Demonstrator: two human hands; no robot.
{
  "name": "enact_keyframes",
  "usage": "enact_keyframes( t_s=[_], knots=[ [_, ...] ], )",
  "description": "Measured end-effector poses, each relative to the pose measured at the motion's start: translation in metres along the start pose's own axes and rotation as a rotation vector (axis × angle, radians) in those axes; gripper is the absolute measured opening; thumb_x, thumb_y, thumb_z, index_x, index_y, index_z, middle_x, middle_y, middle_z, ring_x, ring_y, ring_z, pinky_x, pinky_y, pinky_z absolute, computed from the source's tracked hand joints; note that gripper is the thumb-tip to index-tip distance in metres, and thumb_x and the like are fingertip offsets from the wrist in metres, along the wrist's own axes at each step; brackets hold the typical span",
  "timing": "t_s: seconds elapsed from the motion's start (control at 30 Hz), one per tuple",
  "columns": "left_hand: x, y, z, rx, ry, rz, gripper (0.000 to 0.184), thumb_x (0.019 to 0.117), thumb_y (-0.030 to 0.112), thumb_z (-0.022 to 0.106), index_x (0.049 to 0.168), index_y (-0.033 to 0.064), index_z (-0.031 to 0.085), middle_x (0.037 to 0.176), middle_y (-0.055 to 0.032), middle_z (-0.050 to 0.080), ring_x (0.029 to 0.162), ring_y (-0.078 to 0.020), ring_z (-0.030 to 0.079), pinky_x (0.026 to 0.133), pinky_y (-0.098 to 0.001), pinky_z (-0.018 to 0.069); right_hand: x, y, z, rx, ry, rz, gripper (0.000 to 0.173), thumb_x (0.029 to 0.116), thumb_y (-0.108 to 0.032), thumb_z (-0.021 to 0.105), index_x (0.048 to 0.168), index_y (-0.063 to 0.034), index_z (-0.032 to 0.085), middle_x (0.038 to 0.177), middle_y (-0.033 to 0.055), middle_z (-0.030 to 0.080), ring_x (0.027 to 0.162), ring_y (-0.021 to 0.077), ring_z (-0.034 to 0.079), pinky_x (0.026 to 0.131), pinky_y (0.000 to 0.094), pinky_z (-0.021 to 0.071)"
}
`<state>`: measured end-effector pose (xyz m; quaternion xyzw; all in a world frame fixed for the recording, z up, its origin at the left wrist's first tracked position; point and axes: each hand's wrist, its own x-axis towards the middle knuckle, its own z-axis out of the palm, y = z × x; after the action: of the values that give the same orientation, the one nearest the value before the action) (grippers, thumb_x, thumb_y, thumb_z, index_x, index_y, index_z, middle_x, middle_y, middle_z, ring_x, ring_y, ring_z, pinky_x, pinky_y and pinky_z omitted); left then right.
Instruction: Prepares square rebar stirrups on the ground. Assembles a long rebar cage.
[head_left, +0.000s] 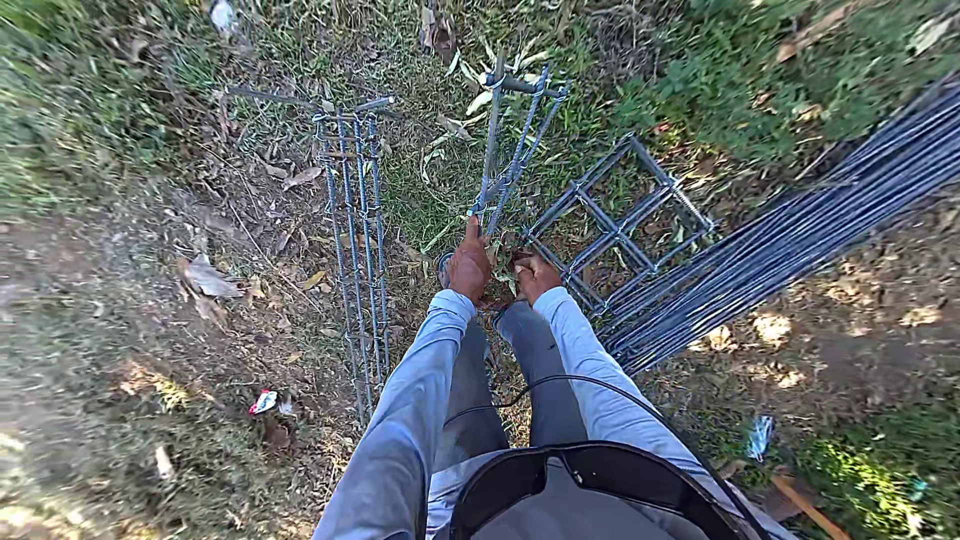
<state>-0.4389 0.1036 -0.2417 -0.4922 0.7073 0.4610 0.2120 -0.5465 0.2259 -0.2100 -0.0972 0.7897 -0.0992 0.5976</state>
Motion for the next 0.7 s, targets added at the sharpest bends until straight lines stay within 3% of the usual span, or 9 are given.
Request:
enact_keyframes(
  t_s=[0.13, 0.27, 0.37, 0.5, 0.7],
  knots=[
    [-0.020, -0.007, -0.007, -0.073, 0.025, 0.027, 0.063, 0.1106, 0.034, 0.043, 0.164, 0.0272, 0.010, 0.102, -0.0267, 0.069, 0.080, -0.0483, 0.069, 0.067, -0.0651, 0.0555, 0.002, 0.007, -0.004, 0.001, -0.008, 0.015, 0.041, 0.1118, -0.028, 0.041, 0.142, -0.0046, 0.055, 0.133, 0.0238, 0.064, 0.123, 0.0394, 0.062, 0.108, 0.0577, 0.0465],
    [-0.023, -0.008, -0.013, -0.093, -0.005, -0.001, 0.065, 0.1110, 0.032, 0.043, 0.164, 0.0275, 0.007, 0.104, -0.0278, 0.068, 0.082, -0.0500, 0.068, 0.069, -0.0665, 0.0546, 0.003, 0.008, -0.004, 0.056, 0.029, 0.017, 0.040, 0.1117, -0.031, 0.042, 0.142, -0.0070, 0.056, 0.131, 0.0229, 0.065, 0.119, 0.0390, 0.066, 0.104, 0.0591, 0.0498],
    [0.008, -0.022, -0.003, -0.053, 0.016, 0.029, 0.066, 0.1104, 0.031, 0.044, 0.166, 0.0212, 0.008, 0.101, -0.0190, 0.071, 0.088, -0.0399, 0.071, 0.078, -0.0617, 0.0574, -0.002, 0.013, 0.000, 0.052, 0.039, 0.002, 0.040, 0.1112, -0.029, 0.043, 0.141, -0.0063, 0.058, 0.130, 0.0221, 0.066, 0.117, 0.0370, 0.067, 0.105, 0.0565, 0.0503],
    [0.027, -0.031, -0.009, -0.003, 0.021, 0.062, 0.064, 0.1101, 0.030, 0.043, 0.165, 0.0160, 0.012, 0.104, -0.0198, 0.071, 0.091, -0.0374, 0.072, 0.083, -0.0584, 0.0580, -0.006, 0.031, 0.008, 0.013, -0.012, 0.006, 0.043, 0.1104, -0.029, 0.042, 0.141, -0.0031, 0.057, 0.129, 0.0227, 0.067, 0.120, 0.0359, 0.065, 0.108, 0.0542, 0.0489],
    [0.037, -0.029, -0.025, 0.038, 0.005, 0.066, 0.064, 0.1100, 0.029, 0.043, 0.166, 0.0226, 0.013, 0.111, -0.0208, 0.071, 0.094, -0.0403, 0.072, 0.084, -0.0616, 0.0567, -0.013, 0.063, 0.024, -0.005, -0.044, 0.046, 0.043, 0.1107, -0.030, 0.040, 0.140, -0.0039, 0.057, 0.131, 0.0219, 0.065, 0.118, 0.0363, 0.066, 0.105, 0.0550, 0.0510]
  ],
)
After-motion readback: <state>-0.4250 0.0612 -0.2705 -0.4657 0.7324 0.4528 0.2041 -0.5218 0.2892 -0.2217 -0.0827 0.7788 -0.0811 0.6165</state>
